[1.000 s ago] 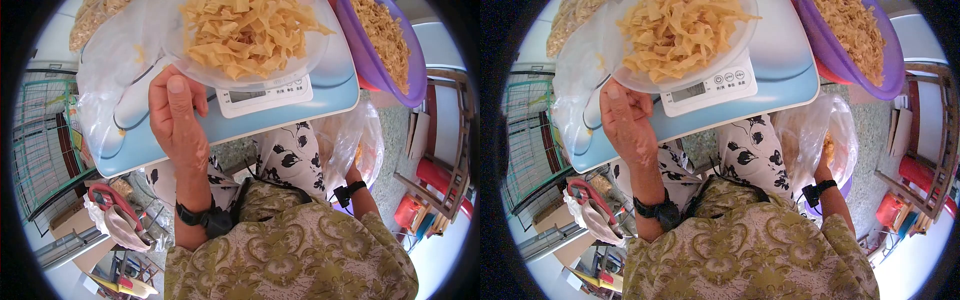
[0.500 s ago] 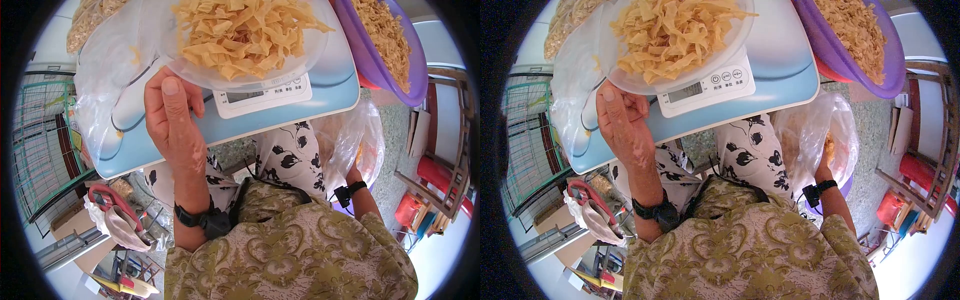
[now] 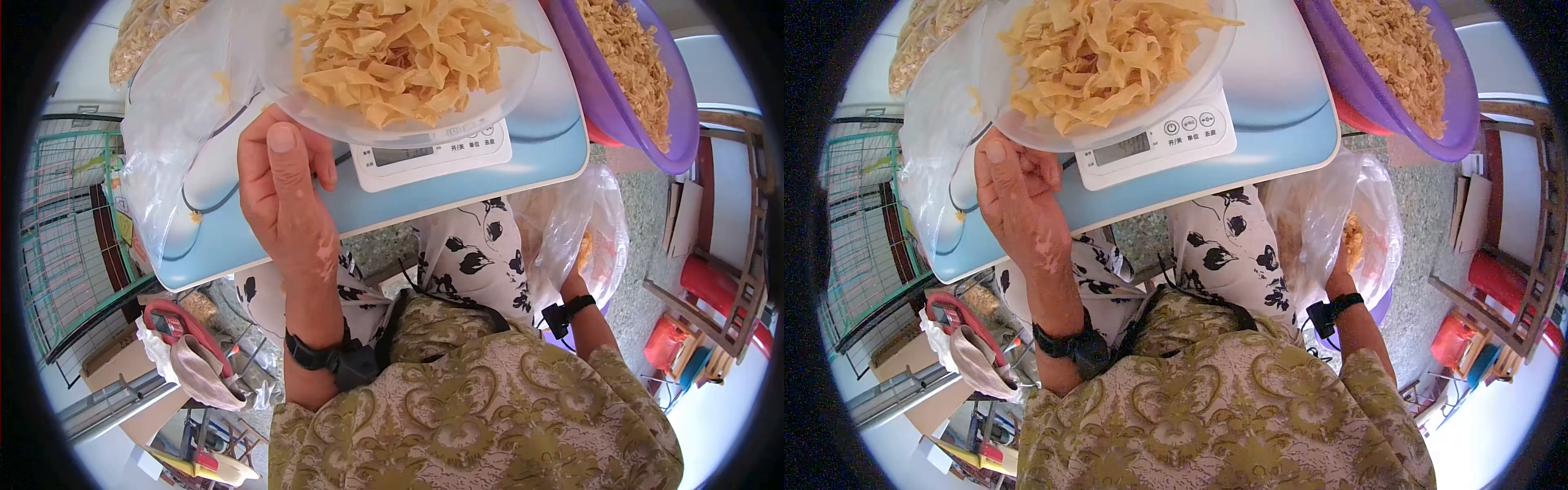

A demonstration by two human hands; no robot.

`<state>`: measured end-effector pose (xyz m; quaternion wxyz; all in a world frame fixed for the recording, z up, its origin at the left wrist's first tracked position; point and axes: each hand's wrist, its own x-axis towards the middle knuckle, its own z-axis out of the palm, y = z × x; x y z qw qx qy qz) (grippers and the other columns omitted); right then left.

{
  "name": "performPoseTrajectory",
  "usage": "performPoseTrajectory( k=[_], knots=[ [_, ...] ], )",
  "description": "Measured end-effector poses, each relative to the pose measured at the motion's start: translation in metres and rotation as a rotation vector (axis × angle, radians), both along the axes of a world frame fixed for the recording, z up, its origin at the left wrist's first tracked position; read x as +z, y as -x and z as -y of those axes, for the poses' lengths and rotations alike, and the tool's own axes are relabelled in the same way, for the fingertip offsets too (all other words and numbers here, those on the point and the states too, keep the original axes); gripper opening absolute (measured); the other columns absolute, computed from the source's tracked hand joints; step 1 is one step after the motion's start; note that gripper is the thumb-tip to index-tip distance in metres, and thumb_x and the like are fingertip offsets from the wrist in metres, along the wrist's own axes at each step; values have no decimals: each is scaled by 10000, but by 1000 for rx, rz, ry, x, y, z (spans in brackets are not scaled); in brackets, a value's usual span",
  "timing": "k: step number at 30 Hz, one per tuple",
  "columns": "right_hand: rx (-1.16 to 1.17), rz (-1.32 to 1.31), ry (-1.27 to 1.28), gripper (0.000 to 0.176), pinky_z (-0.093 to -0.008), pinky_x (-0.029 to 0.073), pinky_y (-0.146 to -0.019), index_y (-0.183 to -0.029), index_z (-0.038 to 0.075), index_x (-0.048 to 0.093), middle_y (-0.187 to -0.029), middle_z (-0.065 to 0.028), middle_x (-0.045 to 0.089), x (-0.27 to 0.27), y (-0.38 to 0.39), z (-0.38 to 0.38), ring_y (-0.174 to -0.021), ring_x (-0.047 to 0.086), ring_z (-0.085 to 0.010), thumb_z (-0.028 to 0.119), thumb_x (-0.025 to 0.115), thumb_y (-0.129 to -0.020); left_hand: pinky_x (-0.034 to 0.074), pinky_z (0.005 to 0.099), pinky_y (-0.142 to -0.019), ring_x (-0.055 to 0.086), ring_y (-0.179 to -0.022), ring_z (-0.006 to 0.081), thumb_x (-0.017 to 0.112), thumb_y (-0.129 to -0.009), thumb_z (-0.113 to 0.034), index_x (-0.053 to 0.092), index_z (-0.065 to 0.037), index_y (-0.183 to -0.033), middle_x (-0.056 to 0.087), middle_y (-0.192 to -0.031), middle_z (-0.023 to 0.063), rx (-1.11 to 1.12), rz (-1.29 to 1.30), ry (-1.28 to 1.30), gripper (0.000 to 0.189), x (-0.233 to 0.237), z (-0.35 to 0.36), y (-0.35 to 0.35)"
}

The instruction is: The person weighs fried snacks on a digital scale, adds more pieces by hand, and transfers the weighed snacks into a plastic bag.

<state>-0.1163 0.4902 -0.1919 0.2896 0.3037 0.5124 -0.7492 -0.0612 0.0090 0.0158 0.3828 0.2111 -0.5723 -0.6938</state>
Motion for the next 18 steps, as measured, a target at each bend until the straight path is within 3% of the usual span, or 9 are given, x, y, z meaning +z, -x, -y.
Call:
performPoseTrajectory(
  k=[18],
  knots=[
    [158, -4, -188, 440, -335, 492, -924, -1305, 27, 561, -1198, -82, 640, 41, 11, 20, -1122, 598, -225, 331, 412, -1024, 342, 195, -556, 431, -617, 48, 523, -1022, -311, 581, -5, -1098, 544, -722, -4, 2, -2, 12, 321, -1, 0, 0]
  ],
)
